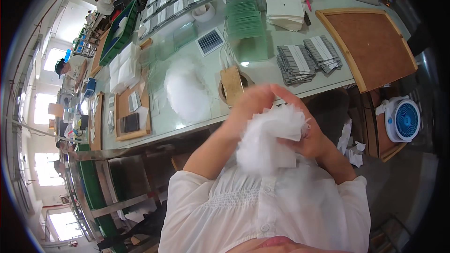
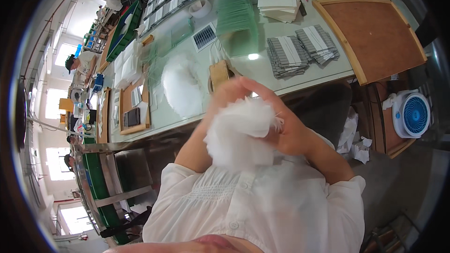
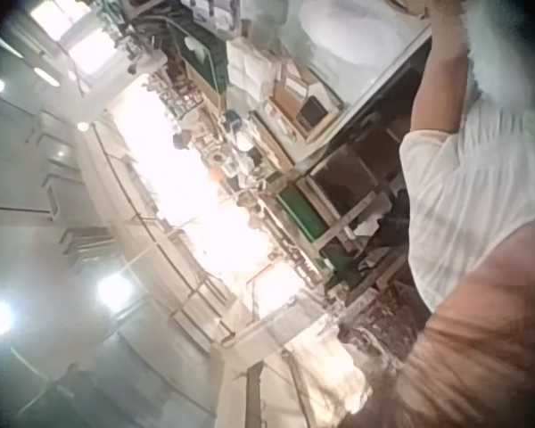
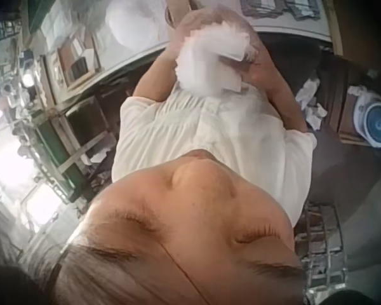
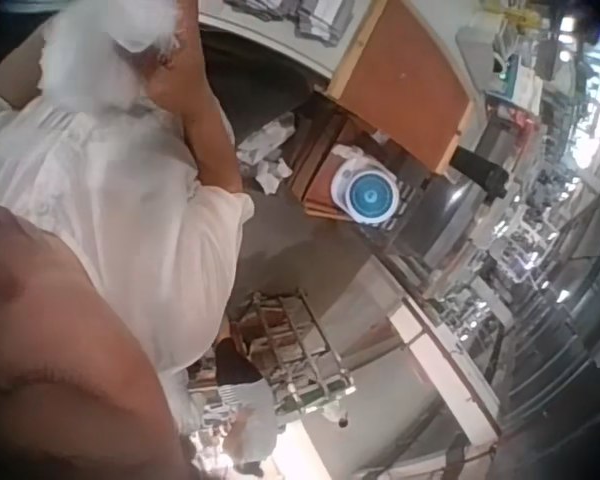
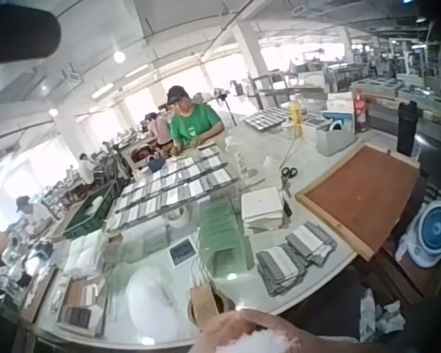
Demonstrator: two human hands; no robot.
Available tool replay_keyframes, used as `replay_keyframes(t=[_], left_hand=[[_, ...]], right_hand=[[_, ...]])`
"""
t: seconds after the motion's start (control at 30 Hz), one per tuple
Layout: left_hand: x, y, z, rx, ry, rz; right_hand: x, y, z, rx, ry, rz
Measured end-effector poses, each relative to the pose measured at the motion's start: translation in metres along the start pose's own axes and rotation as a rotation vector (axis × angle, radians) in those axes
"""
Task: The person unwraps a bundle of glass panels by cutting the paper wrapping with a blade, places the panels on the workbench, and sets down a wooden board. The person then separates a stack of foam sheets by hand and places a sheet onto a metal block.
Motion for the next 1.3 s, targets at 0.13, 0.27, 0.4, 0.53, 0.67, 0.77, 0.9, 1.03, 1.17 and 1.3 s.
replay_keyframes(t=[0.13,0.27,0.4,0.53,0.67,0.77,0.9,1.03,1.17,1.3], left_hand=[[0.011,-0.006,-0.016,0.066,-0.129,-0.189],[0.033,-0.048,-0.017,0.329,0.016,0.097],[0.033,-0.044,-0.02,0.322,0.001,0.642],[0.028,-0.03,-0.02,0.302,0.054,0.413],[0.017,-0.002,-0.015,0.122,0.255,-0.327],[0.015,-0.008,-0.014,0.183,0.197,-0.28],[0.024,-0.041,-0.023,0.361,0.11,0.128],[0.024,-0.052,-0.03,0.202,0.043,0.426],[0.017,-0.047,-0.029,0.081,-0.03,0.516],[0.016,-0.03,-0.023,0.133,0.022,0.231]], right_hand=[[-0.013,-0.002,0.002,0.092,-0.173,0.13],[-0.018,0.003,0.004,0.055,-0.166,0.007],[-0.011,0.001,0.001,0.15,-0.174,0.07],[-0.006,-0.005,-0.005,0.081,-0.102,0.177],[-0.002,-0.015,-0.006,0.145,-0.075,0.347],[-0.009,-0.023,-0.008,0.127,-0.115,0.243],[-0.024,-0.015,-0.005,0.107,-0.2,0.144],[-0.03,-0.009,-0.008,0.133,-0.226,0.07],[-0.03,-0.011,-0.013,0.178,-0.199,-0.021],[-0.026,-0.02,-0.018,0.193,-0.211,0.171]])
Point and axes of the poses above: each hand's wrist, its own z-axis towards the middle knuckle, its own x-axis out of the palm, y = z × x, the point moved 5 cm from there along z, towards the middle knuckle, and after that the axes turned 6 degrees about -z, right-handed, at the moved point
